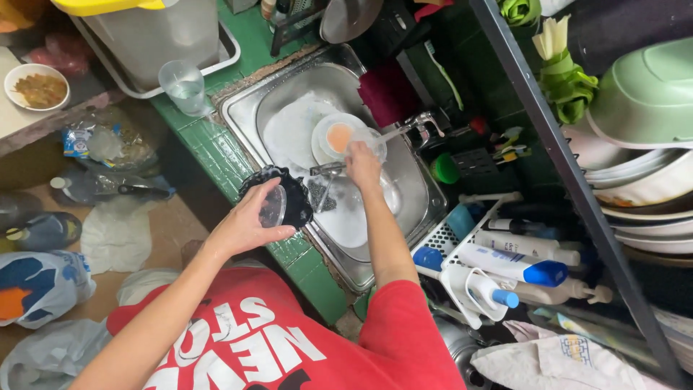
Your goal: The person is washing dishes in a sink using a sponge and soap, then rinsing them and placing them in a rack.
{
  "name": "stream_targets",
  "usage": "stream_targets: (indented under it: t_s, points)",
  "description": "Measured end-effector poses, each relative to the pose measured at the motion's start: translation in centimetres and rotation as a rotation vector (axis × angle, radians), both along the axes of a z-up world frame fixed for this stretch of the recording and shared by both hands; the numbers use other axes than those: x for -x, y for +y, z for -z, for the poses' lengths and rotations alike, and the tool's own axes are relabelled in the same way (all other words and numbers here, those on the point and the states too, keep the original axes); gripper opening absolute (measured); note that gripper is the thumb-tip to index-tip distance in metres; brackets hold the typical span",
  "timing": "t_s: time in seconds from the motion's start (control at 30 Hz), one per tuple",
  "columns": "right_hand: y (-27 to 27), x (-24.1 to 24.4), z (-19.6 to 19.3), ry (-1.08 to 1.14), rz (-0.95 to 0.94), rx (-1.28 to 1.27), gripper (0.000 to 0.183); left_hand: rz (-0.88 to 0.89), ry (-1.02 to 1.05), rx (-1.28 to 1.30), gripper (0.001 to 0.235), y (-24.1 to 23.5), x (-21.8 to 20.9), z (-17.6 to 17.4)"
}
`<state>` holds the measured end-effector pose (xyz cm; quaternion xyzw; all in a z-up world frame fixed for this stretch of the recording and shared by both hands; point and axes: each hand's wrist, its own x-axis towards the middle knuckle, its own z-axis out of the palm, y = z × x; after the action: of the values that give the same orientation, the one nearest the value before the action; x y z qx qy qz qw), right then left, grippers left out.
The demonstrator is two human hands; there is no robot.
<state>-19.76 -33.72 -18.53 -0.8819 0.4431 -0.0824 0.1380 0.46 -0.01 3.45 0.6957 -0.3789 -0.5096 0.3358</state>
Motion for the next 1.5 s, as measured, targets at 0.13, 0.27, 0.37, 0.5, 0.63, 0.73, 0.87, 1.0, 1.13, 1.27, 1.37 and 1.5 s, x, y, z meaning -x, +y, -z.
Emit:
stream_targets:
  t_s: [0.13,0.27,0.37,0.5,0.63,0.73,0.87,1.0,1.13,1.27,1.37,1.5]
  points:
    - [0.1,0.5,-2.1,0.206,0.042,0.34,0.021,0.003,0.009,0.002,0.113,-0.1,-0.1,-0.2]
    - [1.0,0.1,-3.2,0.005,0.124,0.455,0.021,0.002,-0.003,0.004,0.113,-0.5,-0.3,0.3]
    - [1.4,0.8,-0.3,0.109,0.048,0.291,0.031,-0.006,-0.017,0.039,0.112,-0.4,0.0,0.4]
    - [1.4,0.4,-1.9,0.04,0.083,0.375,0.043,-0.009,0.004,0.055,0.11,-0.3,-0.2,0.3]
    - [1.6,0.7,-1.8,0.22,0.125,0.091,0.051,-0.002,-0.004,0.05,0.111,-0.4,-0.2,1.1]
    - [2.4,0.4,-2.6,0.128,0.136,0.375,0.052,-0.008,0.0,0.053,0.111,-0.5,-0.5,0.3]
    - [1.5,1.3,0.0,0.264,0.101,0.215,0.057,-0.028,-0.011,0.057,0.11,-0.5,-0.5,0.6]
    - [2.1,0.8,-1.1,0.181,0.107,0.228,0.053,-0.044,-0.005,0.053,0.111,-0.5,-0.7,0.7]
    - [-1.1,2.2,4.4,0.239,0.174,0.122,0.022,-0.04,-0.003,0.051,0.11,-0.7,-0.6,-0.2]
    - [-4.2,1.7,4.5,-0.568,0.377,-0.192,0.044,-0.05,0.023,0.04,0.108,-0.2,0.0,0.1]
    - [-5.1,-0.7,-0.8,-1.189,0.884,-0.813,0.031,-0.042,0.035,0.039,0.11,-0.9,-0.1,0.4]
    - [-3.3,-1.7,-6.0,-1.586,0.906,-1.338,0.032,-0.045,0.046,0.001,0.11,-0.7,-0.1,0.6]
